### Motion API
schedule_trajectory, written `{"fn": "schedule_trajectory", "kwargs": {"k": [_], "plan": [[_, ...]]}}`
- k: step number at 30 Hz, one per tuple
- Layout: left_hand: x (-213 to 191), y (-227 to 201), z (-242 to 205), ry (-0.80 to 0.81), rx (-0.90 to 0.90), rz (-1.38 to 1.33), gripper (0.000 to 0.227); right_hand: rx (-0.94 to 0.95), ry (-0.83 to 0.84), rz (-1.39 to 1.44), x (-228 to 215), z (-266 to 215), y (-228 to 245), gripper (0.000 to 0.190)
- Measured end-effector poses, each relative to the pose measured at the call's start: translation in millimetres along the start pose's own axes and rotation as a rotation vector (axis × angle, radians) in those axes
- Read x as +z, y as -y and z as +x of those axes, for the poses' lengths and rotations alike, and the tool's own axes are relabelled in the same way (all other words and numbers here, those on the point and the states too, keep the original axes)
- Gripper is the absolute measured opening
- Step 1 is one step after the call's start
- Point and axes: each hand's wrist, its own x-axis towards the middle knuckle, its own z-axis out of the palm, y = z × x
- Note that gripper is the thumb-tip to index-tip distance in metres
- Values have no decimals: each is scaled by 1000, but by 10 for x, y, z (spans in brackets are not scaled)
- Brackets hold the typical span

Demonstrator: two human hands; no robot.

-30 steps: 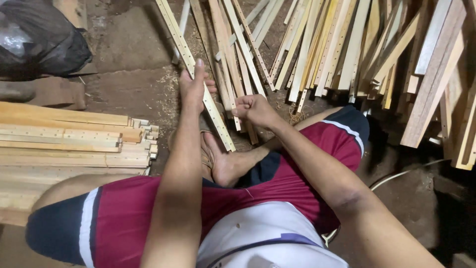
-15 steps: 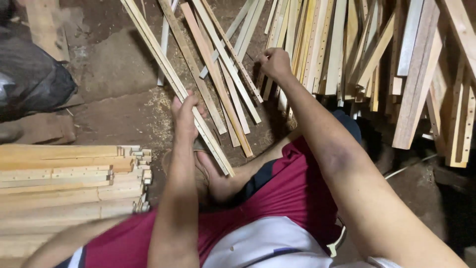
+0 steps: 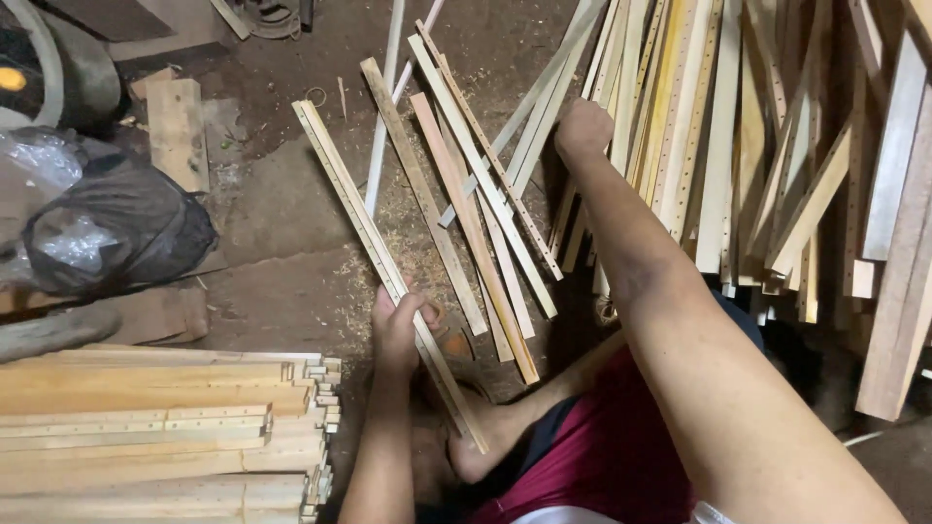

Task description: The person sits on the floor and repeatedly picks up thin wooden strips with pre-drilled holes, inspects them by hand, and places them into a growing stack. The person handles the strips one at a time or in small groups, turning them over and aligning them before stacking.

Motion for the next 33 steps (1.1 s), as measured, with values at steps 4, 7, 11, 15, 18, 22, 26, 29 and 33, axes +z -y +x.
{"fn": "schedule_trajectory", "kwargs": {"k": [4, 7, 11, 15, 18, 22, 26, 29, 33], "plan": [[123, -132, -36, -1, -56, 7, 45, 262, 99, 560, -112, -77, -176, 37], [118, -21, 40, 3, -81, 11, 44, 400, 502, 1218, -1228, -763, -98, 36], [294, -159, -66, 17, -117, 34, 43, 427, 584, 1532, -1958, -1562, -136, 20], [527, -297, -137, 52, -96, 29, 40, 231, 681, 1360, -1910, -1862, -448, 18], [514, -226, -88, 72, -142, -28, 44, 148, 754, 1308, -1880, -2424, -452, 18], [431, 81, 84, 113, -216, -158, 42, 9, 914, 1284, -1570, -3390, -399, 27], [573, -1, -112, 153, -224, -152, 47, -81, 1019, 1237, -1054, -3993, -429, 29], [548, 47, -143, 67, -149, -98, 46, -356, 1016, 886, -1054, -4052, -345, 20], [577, -93, -286, -41, -16, -92, 37, -422, 821, 848, -1431, -4046, -12, 66]]}}
